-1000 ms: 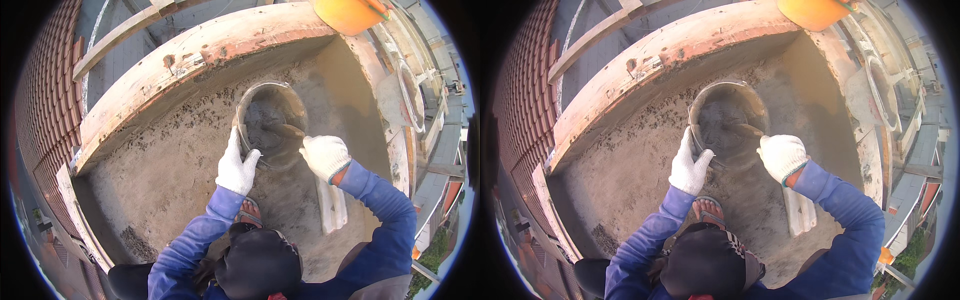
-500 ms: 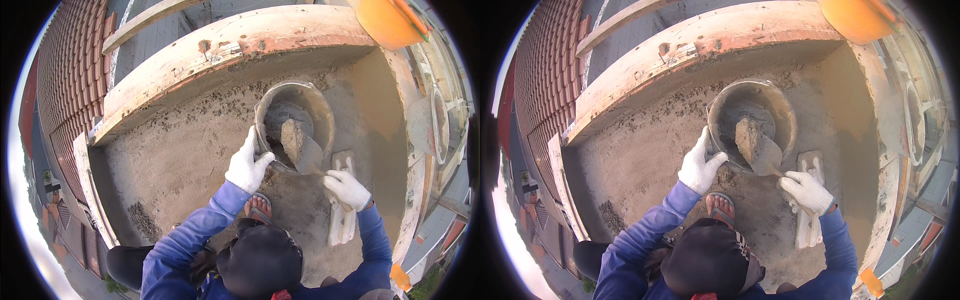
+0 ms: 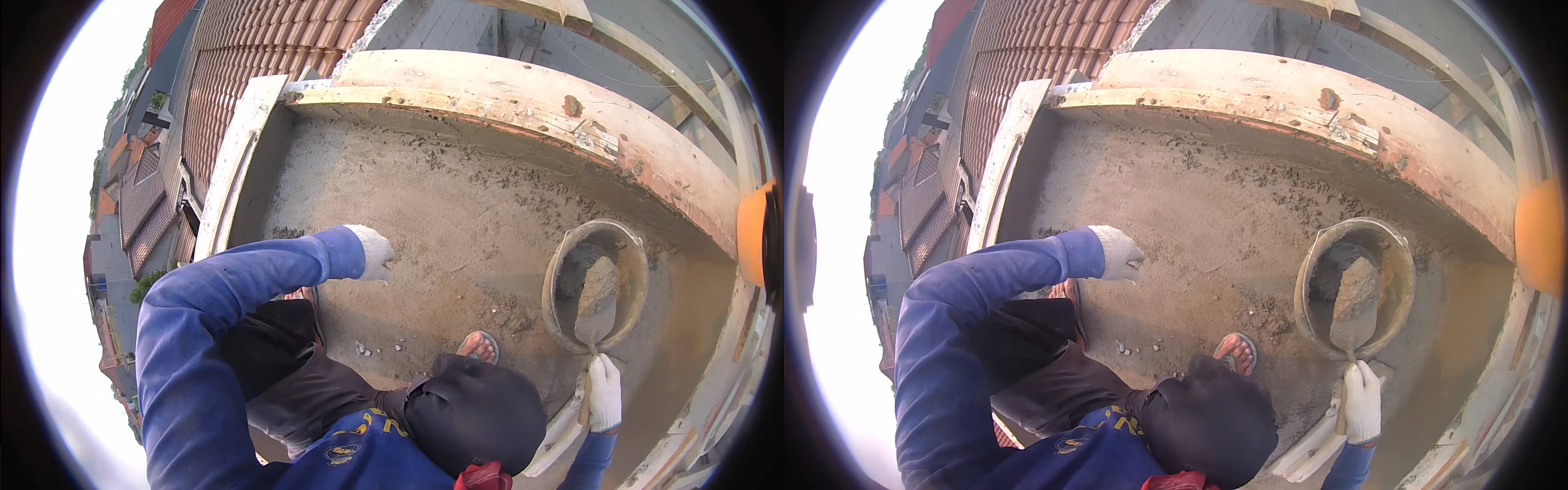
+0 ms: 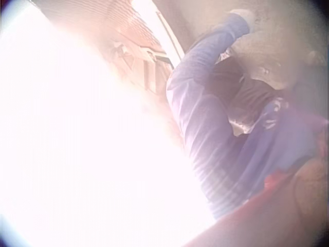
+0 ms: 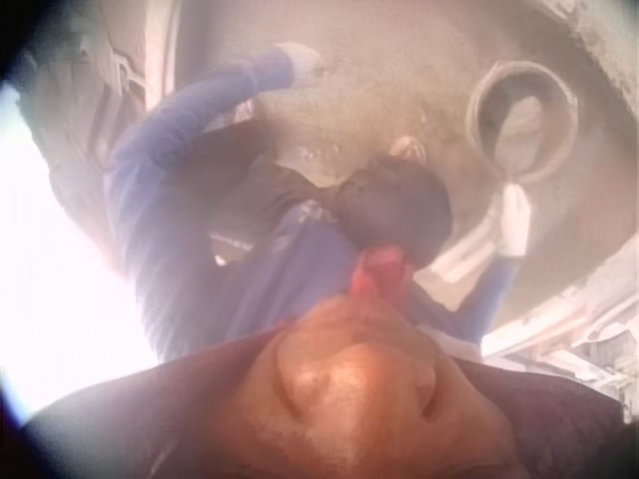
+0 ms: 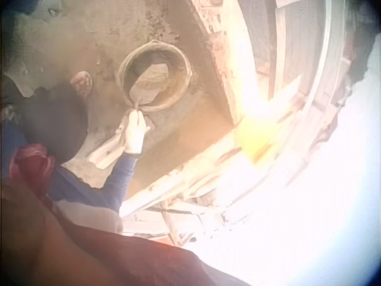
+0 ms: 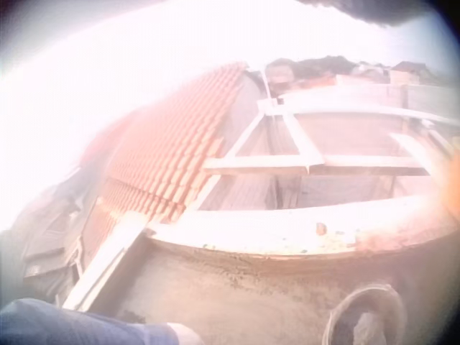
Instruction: The person scoops wet cement from a bucket and applies it to a curved concrete wall using a trowel. They smooth the surface with a wooden float and continue spreading cement along the wall edge.
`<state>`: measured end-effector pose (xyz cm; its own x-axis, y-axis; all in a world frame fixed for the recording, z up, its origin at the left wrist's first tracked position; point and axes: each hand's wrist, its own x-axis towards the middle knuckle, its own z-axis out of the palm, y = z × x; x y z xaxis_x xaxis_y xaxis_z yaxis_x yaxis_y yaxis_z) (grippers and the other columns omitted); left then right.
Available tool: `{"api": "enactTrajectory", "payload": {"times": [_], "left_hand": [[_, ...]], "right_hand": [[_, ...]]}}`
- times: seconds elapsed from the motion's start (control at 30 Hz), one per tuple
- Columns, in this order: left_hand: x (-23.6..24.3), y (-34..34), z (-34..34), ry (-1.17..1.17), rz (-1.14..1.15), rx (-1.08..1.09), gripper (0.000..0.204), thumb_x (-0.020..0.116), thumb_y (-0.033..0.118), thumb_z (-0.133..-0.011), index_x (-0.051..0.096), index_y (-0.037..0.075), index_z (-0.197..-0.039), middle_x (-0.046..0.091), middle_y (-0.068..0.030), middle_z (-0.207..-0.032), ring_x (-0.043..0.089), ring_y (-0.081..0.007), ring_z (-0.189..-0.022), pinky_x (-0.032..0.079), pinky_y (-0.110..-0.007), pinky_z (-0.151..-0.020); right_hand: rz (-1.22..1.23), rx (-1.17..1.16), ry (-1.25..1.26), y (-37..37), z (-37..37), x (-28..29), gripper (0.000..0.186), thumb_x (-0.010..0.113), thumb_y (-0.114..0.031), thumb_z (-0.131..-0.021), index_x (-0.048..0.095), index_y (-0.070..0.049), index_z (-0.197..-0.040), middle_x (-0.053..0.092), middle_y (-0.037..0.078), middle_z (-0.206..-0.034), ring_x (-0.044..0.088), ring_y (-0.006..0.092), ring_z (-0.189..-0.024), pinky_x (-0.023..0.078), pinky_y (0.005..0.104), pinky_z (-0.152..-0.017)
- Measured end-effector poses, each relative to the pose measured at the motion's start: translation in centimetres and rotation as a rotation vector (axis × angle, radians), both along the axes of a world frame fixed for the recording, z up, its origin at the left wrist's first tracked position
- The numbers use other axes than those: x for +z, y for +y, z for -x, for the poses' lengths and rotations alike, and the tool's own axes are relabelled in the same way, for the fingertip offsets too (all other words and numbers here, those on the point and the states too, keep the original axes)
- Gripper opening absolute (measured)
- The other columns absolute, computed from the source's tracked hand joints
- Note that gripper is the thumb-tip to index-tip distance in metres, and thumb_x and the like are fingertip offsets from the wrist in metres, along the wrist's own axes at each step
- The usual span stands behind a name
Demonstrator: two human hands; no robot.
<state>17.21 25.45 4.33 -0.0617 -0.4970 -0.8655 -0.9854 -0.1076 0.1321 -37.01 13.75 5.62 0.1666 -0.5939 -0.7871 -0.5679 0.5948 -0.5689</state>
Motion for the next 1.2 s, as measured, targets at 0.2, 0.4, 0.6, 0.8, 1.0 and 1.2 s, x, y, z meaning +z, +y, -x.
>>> {"api": "enactTrajectory", "payload": {"times": [0.2, 0.4, 0.6, 0.8, 1.0, 1.2], "left_hand": [[5.3, 13.9, -14.8, -0.239, 0.136, 0.337, 0.05, 0.069, 0.039, -0.093, 0.076, 0.013, -0.135, 0.08, -0.0214, -0.11, 0.077, -0.0395, -0.105, 0.06, -0.048, -0.096], [4.3, 25.8, -23.3, -0.361, 0.292, 0.553, 0.05, 0.075, 0.033, -0.09, 0.076, 0.013, -0.136, 0.08, -0.0202, -0.108, 0.077, -0.0393, -0.103, 0.06, -0.049, -0.096], [4.0, 29.1, -33.9, -0.511, 0.529, 0.533, 0.058, 0.086, 0.024, -0.083, 0.073, 0.015, -0.138, 0.068, -0.0145, -0.144, 0.059, -0.0355, -0.14, 0.05, -0.049, -0.115], [1.5, 25.6, -45.2, -0.522, 0.78, 0.338, 0.083, 0.09, 0.019, -0.078, 0.06, 0.019, -0.155, 0.048, -0.0221, -0.166, 0.036, -0.0451, -0.159, 0.033, -0.055, -0.131], [-0.3, 19.0, -50.1, -0.437, 0.725, 0.243, 0.1, 0.095, 0.023, -0.07, 0.054, 0.022, -0.161, 0.044, -0.0227, -0.17, 0.039, -0.0442, -0.158, 0.038, -0.051, -0.128], [-2.8, 17.3, -52.1, -0.291, 0.634, 0.259, 0.112, 0.097, 0.018, -0.061, 0.051, 0.021, -0.163, 0.043, -0.0232, -0.168, 0.045, -0.0426, -0.153, 0.044, -0.046, -0.125]], "right_hand": [[-0.019, 0.082, -0.202, -0.5, -10.4, 2.9, 0.024, 0.056, -0.03, -0.114, 0.061, -0.007, -0.106, 0.057, 0.002, -0.071, 0.056, 0.0103, -0.052, 0.05, 0.0267, -0.044], [-0.101, 0.306, -0.23, -0.3, -25.4, 3.1, 0.021, 0.053, -0.026, -0.115, 0.059, -0.006, -0.109, 0.06, 0.004, -0.076, 0.058, 0.0112, -0.055, 0.054, 0.0311, -0.048], [-0.297, 0.425, -0.314, 3.0, -43.7, 2.8, 0.025, 0.059, -0.031, -0.112, 0.059, -0.007, -0.117, 0.062, 0.006, -0.082, 0.063, 0.0143, -0.061, 0.057, 0.0332, -0.05], [-0.418, 0.417, -0.349, 10.7, -59.7, -3.0, 0.029, 0.053, -0.033, -0.111, 0.059, -0.006, -0.12, 0.063, 0.01, -0.087, 0.063, 0.0182, -0.065, 0.059, 0.0384, -0.055], [-0.265, -0.111, -0.536, 22.4, -70.2, -8.5, 0.026, 0.058, -0.033, -0.112, 0.057, -0.009, -0.12, 0.061, 0.007, -0.089, 0.063, 0.0164, -0.066, 0.06, 0.036, -0.057], [0.035, -0.312, -0.343, 27.1, -81.2, -11.1, 0.034, 0.065, -0.034, -0.111, 0.054, -0.003, -0.12, 0.065, 0.007, -0.085, 0.067, 0.0151, -0.063, 0.059, 0.0346, -0.054]]}}
